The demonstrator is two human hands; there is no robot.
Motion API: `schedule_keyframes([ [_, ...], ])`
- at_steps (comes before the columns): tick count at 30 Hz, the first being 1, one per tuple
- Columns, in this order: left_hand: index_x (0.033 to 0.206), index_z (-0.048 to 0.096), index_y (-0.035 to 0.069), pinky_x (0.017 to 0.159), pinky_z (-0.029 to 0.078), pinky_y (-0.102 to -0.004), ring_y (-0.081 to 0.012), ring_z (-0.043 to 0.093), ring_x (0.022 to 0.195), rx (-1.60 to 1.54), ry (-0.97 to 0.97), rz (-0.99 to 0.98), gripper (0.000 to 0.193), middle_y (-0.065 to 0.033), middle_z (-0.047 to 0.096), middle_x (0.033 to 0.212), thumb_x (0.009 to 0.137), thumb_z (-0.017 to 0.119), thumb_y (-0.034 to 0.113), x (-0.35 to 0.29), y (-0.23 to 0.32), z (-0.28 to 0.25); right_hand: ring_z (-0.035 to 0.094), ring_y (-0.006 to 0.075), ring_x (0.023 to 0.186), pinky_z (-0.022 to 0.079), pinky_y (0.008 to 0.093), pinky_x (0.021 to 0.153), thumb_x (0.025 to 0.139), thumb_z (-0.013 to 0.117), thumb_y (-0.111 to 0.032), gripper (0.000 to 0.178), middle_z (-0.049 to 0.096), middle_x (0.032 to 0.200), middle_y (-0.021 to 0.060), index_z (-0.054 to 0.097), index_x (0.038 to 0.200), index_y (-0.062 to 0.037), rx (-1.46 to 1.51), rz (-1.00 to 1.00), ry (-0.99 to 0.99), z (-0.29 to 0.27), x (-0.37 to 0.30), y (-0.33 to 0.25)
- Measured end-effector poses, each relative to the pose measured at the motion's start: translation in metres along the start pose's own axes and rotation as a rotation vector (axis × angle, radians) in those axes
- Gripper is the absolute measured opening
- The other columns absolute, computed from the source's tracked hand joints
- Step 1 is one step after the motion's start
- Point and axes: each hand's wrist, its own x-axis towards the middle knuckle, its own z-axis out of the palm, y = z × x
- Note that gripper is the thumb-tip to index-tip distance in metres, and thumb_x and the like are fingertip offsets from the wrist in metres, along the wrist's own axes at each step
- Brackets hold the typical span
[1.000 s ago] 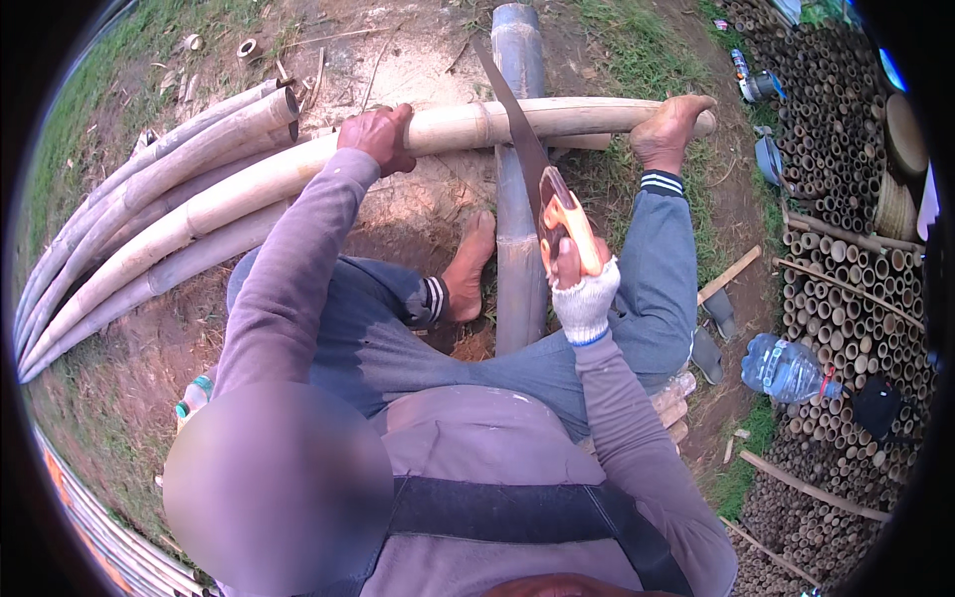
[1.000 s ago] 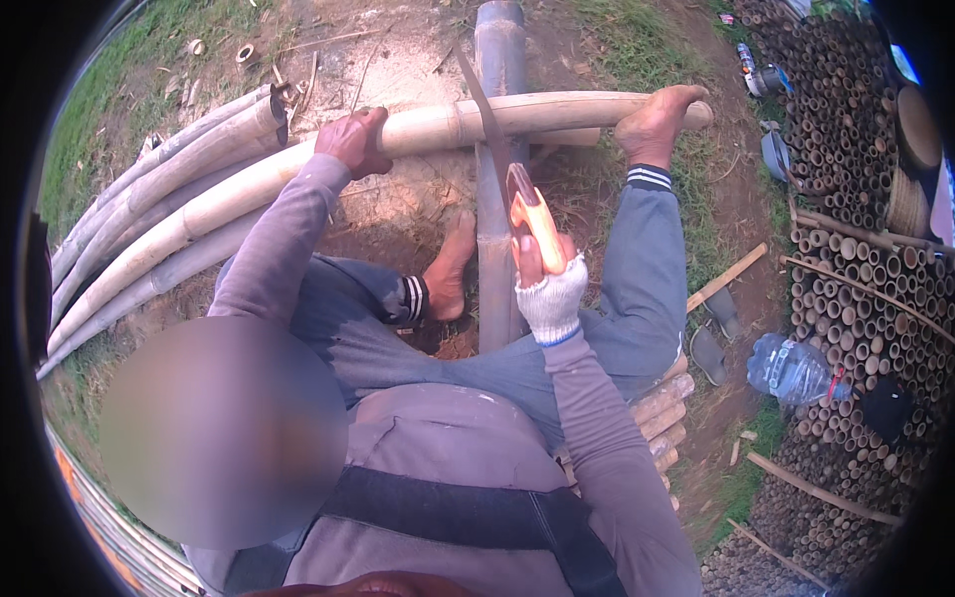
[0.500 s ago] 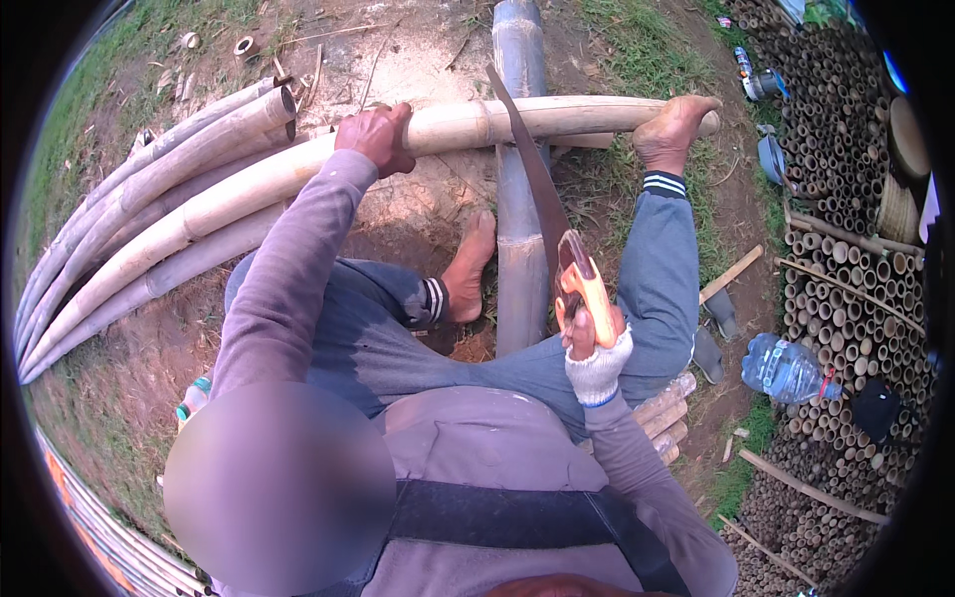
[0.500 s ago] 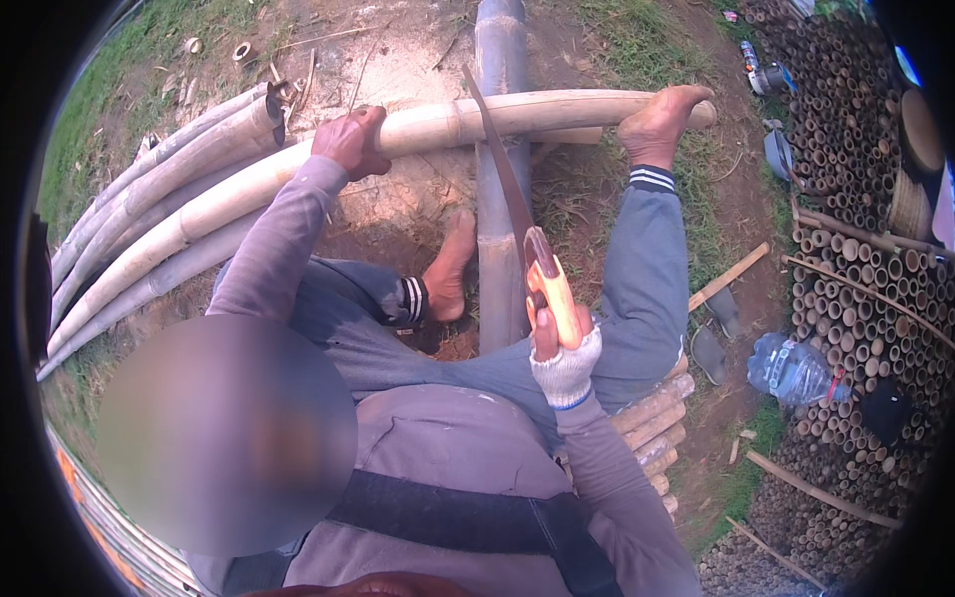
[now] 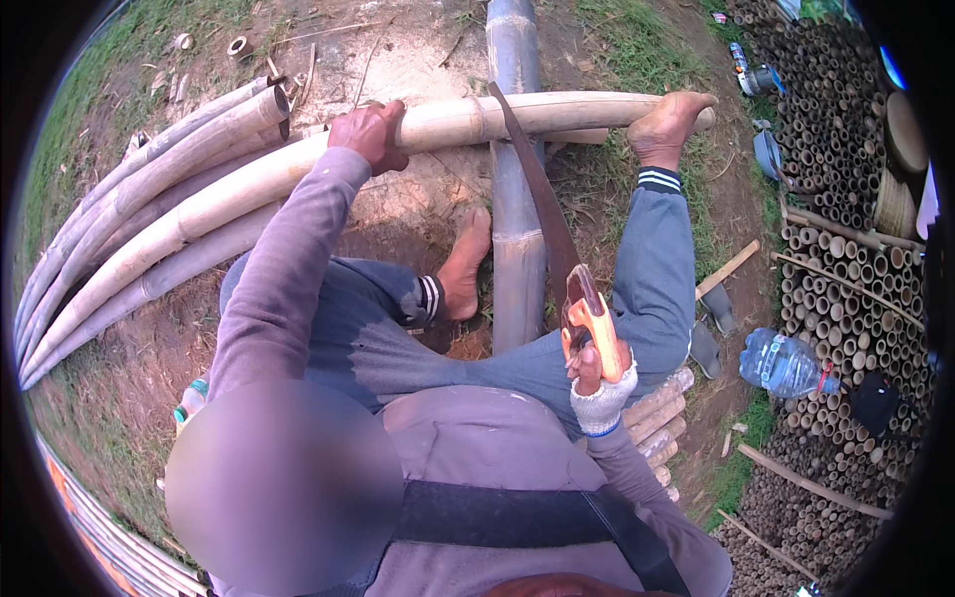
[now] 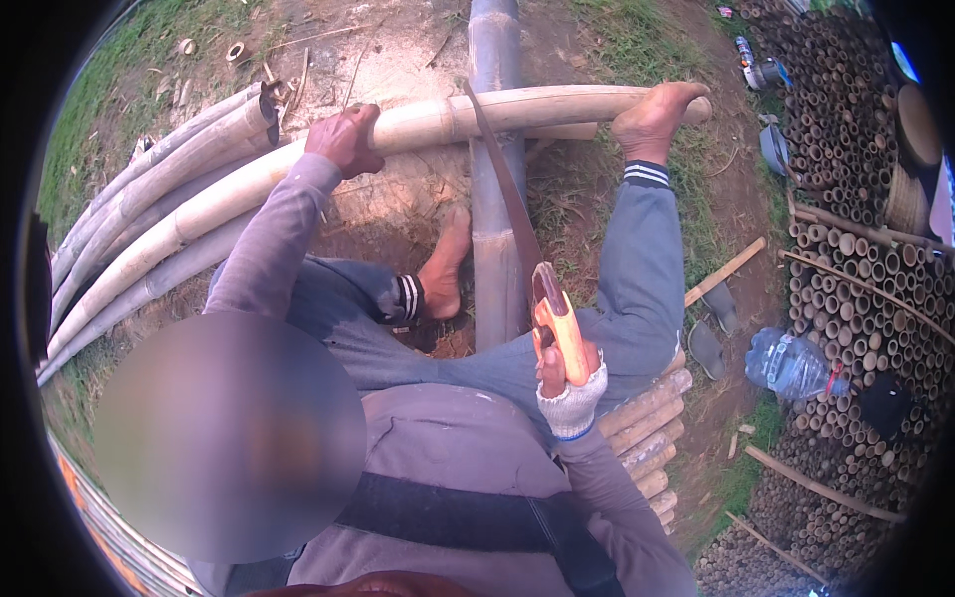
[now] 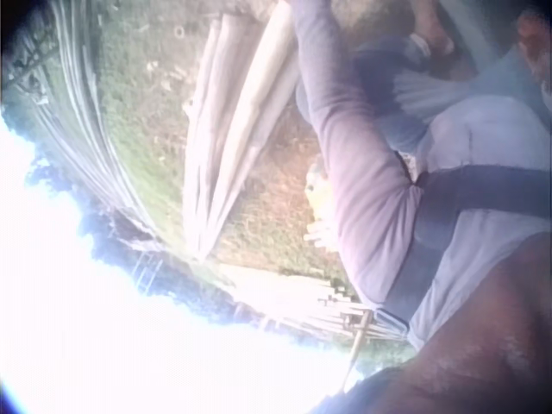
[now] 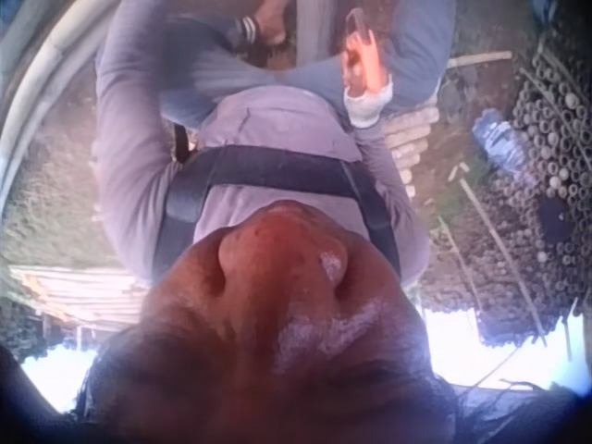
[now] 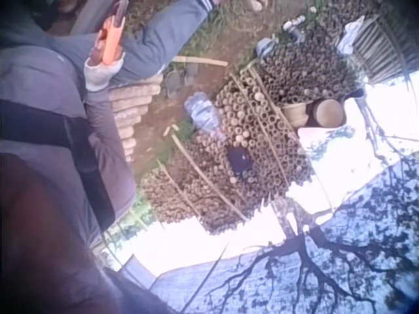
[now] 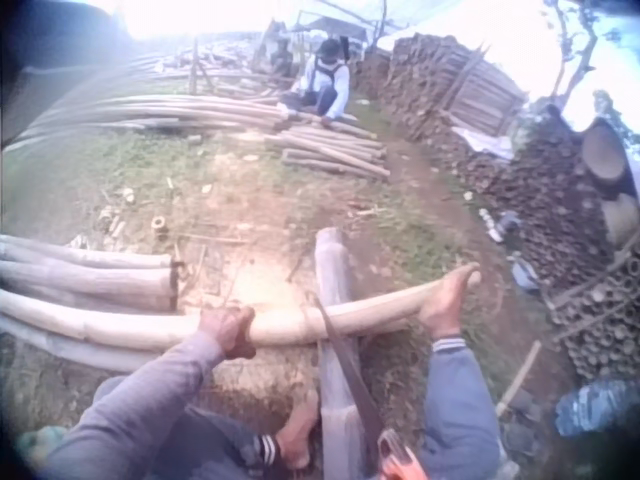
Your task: The person sits on the ground and uses a hand saw to cut a long bamboo pole resting on a support log. The person holds the bamboo with one hand and saws with the other, producing sawdust as the cut progresses.
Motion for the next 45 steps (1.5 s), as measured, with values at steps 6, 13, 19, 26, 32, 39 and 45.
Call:
schedule_keyframes([
  [6,0.122,0.064,0.009,0.092,0.059,-0.0477,-0.0377,0.075,0.106,0.003,-0.035,0.007,0.062,-0.0161,0.075,0.116,0.073,0.088,0.038,-0.001,0.014,-0.009,0.065,0.0099,0.062,0.052,0.0269,0.056,0.107,0.071,-0.023,0.026,0.068,0.076,0.0040,0.064,0.105,0.0023,-0.305,-0.442,0.027,0.116,0.207,0.006],
  [13,0.126,0.064,0.012,0.095,0.057,-0.0489,-0.0345,0.073,0.111,0.017,-0.082,-0.037,0.067,-0.0133,0.073,0.120,0.075,0.092,0.046,-0.002,0.008,-0.014,0.065,0.0091,0.064,0.051,0.0291,0.056,0.105,0.074,-0.023,0.027,0.068,0.077,0.0053,0.065,0.106,0.0026,-0.198,-0.368,0.050,0.127,0.212,0.049],
  [19,0.151,0.052,0.017,0.111,0.048,-0.0537,-0.0367,0.058,0.138,-0.071,-0.039,0.138,0.092,-0.0168,0.061,0.146,0.076,0.088,0.057,-0.005,0.011,-0.015,0.069,0.0215,0.074,0.056,0.0392,0.070,0.100,0.079,-0.032,0.037,0.071,0.082,0.0137,0.068,0.106,0.0029,-0.177,-0.230,0.075,0.108,0.203,0.029],
  [26,0.137,0.069,0.020,0.112,0.049,-0.0514,-0.0378,0.059,0.137,-0.105,0.142,0.041,0.063,-0.0139,0.063,0.145,0.084,0.083,0.053,-0.061,-0.086,-0.028,0.072,0.0251,0.101,0.057,0.0387,0.092,0.103,0.072,-0.042,0.060,0.072,0.114,0.0168,0.060,0.139,0.0038,-0.049,-0.428,0.174,0.071,0.189,0.033],
  [32,0.115,0.082,0.012,0.103,0.055,-0.0447,-0.0347,0.073,0.113,-0.299,-0.133,-0.025,0.039,-0.0158,0.079,0.116,0.091,0.079,0.044,-0.136,-0.115,-0.051,0.076,0.0337,0.095,0.059,0.0440,0.084,0.098,0.076,-0.030,0.041,0.078,0.104,0.0209,0.072,0.121,0.0027,-0.497,0.057,0.253,-0.048,0.219,0.144],
  [39,0.132,0.077,0.011,0.110,0.050,-0.0386,-0.0279,0.070,0.124,-0.658,-0.268,0.041,0.063,-0.0148,0.077,0.129,0.095,0.072,0.062,-0.186,-0.112,-0.063,0.075,0.0386,0.099,0.058,0.0481,0.088,0.094,0.079,-0.032,0.040,0.078,0.103,0.0200,0.074,0.117,0.0004,-0.652,-0.011,0.102,-0.002,0.190,0.131],
  [45,0.137,0.073,0.012,0.110,0.051,-0.0429,-0.0339,0.071,0.124,-0.184,-0.360,0.089,0.061,-0.0169,0.077,0.127,0.096,0.074,0.056,-0.211,-0.039,-0.133,0.075,0.0394,0.106,0.058,0.0478,0.093,0.092,0.081,-0.031,0.040,0.078,0.109,0.0234,0.076,0.114,0.0013,-0.740,0.116,-0.020,-0.009,0.182,0.136],
])
